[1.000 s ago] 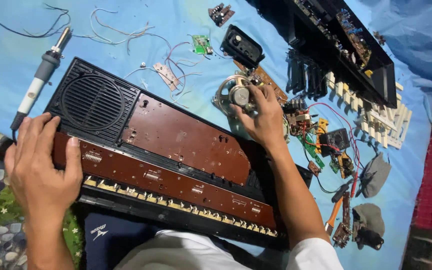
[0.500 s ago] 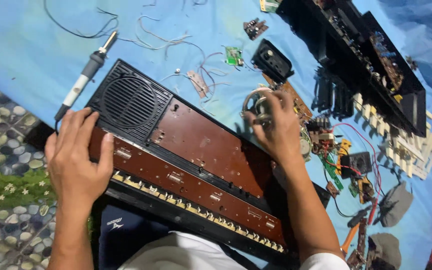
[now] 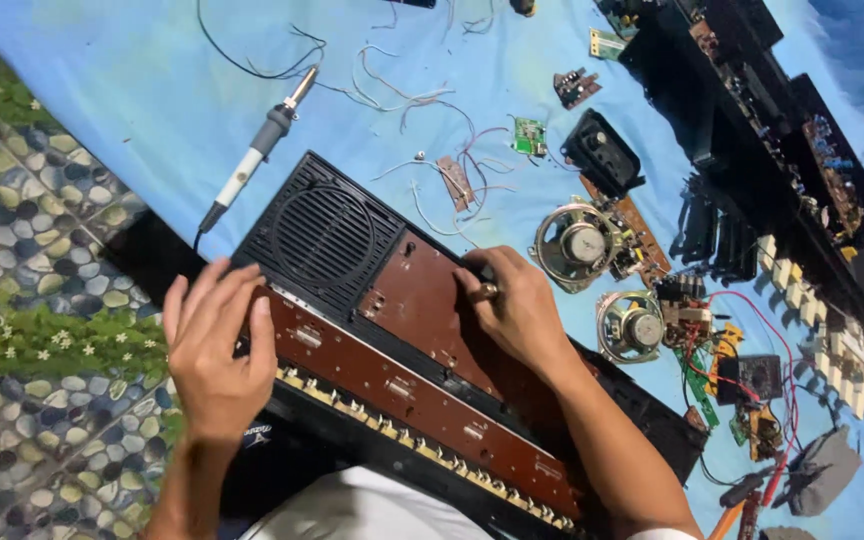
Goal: The person uses a screwdriver to remove screws from a speaker component on a disassembled electronic device. They then lift the speaker out of the chassis and place it on the table among other parts.
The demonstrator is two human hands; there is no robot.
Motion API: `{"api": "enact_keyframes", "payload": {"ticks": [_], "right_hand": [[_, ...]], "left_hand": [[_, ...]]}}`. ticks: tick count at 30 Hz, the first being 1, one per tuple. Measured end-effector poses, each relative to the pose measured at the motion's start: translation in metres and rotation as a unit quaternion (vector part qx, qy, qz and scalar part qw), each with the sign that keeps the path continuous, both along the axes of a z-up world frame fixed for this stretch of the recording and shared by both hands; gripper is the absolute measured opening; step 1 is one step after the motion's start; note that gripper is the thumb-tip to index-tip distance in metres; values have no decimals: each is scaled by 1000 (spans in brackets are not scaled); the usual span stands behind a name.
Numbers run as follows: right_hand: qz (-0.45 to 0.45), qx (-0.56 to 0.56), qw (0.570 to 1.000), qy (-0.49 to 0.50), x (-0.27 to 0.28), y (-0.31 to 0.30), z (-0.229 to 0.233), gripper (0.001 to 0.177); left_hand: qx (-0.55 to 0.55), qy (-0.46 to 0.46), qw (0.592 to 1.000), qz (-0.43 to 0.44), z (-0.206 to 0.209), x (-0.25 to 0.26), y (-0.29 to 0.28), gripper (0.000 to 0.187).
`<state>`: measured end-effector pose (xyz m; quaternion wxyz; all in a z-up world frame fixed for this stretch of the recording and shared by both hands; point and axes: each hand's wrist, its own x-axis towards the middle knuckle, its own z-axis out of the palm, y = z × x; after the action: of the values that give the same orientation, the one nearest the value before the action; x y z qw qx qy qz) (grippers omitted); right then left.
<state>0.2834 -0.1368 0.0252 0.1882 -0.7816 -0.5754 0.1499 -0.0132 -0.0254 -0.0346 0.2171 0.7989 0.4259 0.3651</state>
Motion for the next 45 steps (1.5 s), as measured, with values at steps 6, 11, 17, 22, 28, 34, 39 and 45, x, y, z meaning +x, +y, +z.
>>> {"api": "enact_keyframes", "payload": {"ticks": [6, 11, 17, 22, 28, 34, 39, 45], "right_hand": [[-8, -8, 997, 77, -26, -6, 42, 18], [5, -11, 998, 68, -37, -18, 33, 11], [13, -11, 997, 77, -48, -15, 37, 12], [15, -8, 997, 71, -44, -15, 34, 11], [7, -64, 991, 120, -32, 7, 38, 12], [104, 69, 991, 50, -27, 88, 6, 14], [65, 123, 990, 3, -45, 174, -35, 26], [7, 103, 995, -12, -56, 219, -53, 25]], "left_hand": [[-58, -16, 998, 11, 19, -9, -35, 21], [-81, 32, 996, 19, 34, -26, -63, 21], [-64, 18, 996, 51, 36, -36, -76, 17], [-48, -11, 998, 48, 39, -34, -73, 14], [-126, 17, 991, 41, 43, -35, -68, 19], [-95, -4, 995, 43, 49, -27, -65, 18], [-89, -49, 993, 67, 54, -21, -65, 16], [-128, 12, 989, 78, 52, -22, -60, 18]]}}
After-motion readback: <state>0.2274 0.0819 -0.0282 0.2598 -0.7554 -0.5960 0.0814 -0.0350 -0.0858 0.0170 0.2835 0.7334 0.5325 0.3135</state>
